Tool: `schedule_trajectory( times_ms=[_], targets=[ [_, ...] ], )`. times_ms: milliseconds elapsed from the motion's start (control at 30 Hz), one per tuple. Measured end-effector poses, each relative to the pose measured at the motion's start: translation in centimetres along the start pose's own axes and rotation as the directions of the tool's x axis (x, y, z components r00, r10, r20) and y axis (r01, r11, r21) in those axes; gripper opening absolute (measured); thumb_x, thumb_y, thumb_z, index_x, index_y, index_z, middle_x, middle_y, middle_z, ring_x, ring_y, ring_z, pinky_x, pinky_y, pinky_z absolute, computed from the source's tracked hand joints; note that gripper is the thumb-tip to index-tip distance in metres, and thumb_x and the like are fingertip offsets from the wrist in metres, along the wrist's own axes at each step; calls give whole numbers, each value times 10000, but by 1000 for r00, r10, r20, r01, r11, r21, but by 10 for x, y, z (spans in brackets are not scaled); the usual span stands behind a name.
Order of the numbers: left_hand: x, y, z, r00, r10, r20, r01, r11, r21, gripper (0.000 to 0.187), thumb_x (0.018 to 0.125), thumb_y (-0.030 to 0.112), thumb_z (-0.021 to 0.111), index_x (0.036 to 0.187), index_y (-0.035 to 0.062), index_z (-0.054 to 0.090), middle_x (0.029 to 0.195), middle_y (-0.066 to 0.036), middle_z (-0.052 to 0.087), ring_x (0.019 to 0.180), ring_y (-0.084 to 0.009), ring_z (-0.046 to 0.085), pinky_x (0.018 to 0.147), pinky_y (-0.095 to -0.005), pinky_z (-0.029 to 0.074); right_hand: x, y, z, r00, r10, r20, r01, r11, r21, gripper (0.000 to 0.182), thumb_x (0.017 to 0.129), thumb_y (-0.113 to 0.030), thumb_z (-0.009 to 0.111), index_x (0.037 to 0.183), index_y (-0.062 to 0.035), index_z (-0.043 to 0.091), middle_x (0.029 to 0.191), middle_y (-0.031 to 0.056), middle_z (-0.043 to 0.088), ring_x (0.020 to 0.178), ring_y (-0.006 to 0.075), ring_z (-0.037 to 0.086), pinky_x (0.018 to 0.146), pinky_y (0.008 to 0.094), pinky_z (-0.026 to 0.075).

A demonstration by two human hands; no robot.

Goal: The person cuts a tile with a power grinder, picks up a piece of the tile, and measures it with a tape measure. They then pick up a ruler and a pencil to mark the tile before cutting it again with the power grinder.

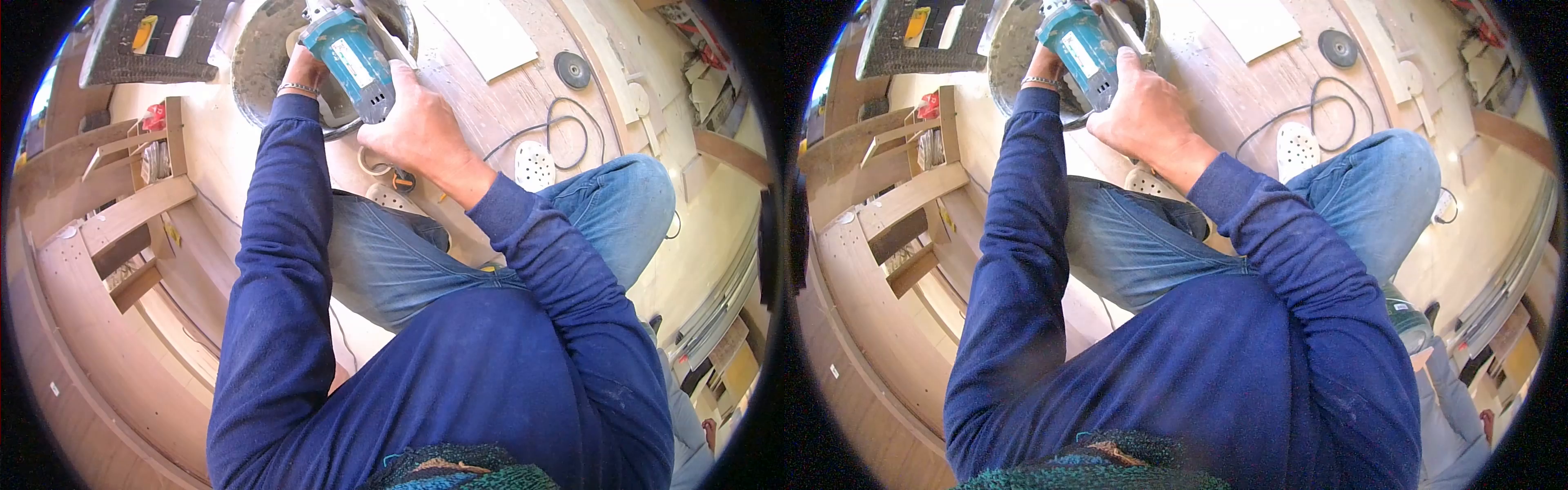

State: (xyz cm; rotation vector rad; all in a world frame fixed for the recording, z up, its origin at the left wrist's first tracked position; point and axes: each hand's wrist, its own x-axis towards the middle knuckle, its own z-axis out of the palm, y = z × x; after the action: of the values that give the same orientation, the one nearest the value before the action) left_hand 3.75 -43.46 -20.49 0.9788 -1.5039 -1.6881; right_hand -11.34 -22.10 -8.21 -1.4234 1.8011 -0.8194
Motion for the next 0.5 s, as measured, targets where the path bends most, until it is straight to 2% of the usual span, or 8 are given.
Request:
schedule_trajectory(
  times_ms=[200,500],
  targets=[
    [4,-14,-11,998,-44,-42,38,990,-136,189,934,88,643,1099,8,688,972,-65,712,790,-167,674,706,-305,566,-4,1,-1,1000,-16,-18,16,1000,-5,705,675,-238,698,1243,104,457,944,334,666,910,462,688,838,475,568],
    [4,-25,-15,995,-78,-61,64,976,-207,189,934,89,643,1097,4,687,969,-66,712,784,-168,674,703,-306,566,-9,4,0,999,-29,-24,29,1000,-1,722,674,-254,711,1245,113,465,931,322,673,876,455,694,798,478,571]
  ],
)
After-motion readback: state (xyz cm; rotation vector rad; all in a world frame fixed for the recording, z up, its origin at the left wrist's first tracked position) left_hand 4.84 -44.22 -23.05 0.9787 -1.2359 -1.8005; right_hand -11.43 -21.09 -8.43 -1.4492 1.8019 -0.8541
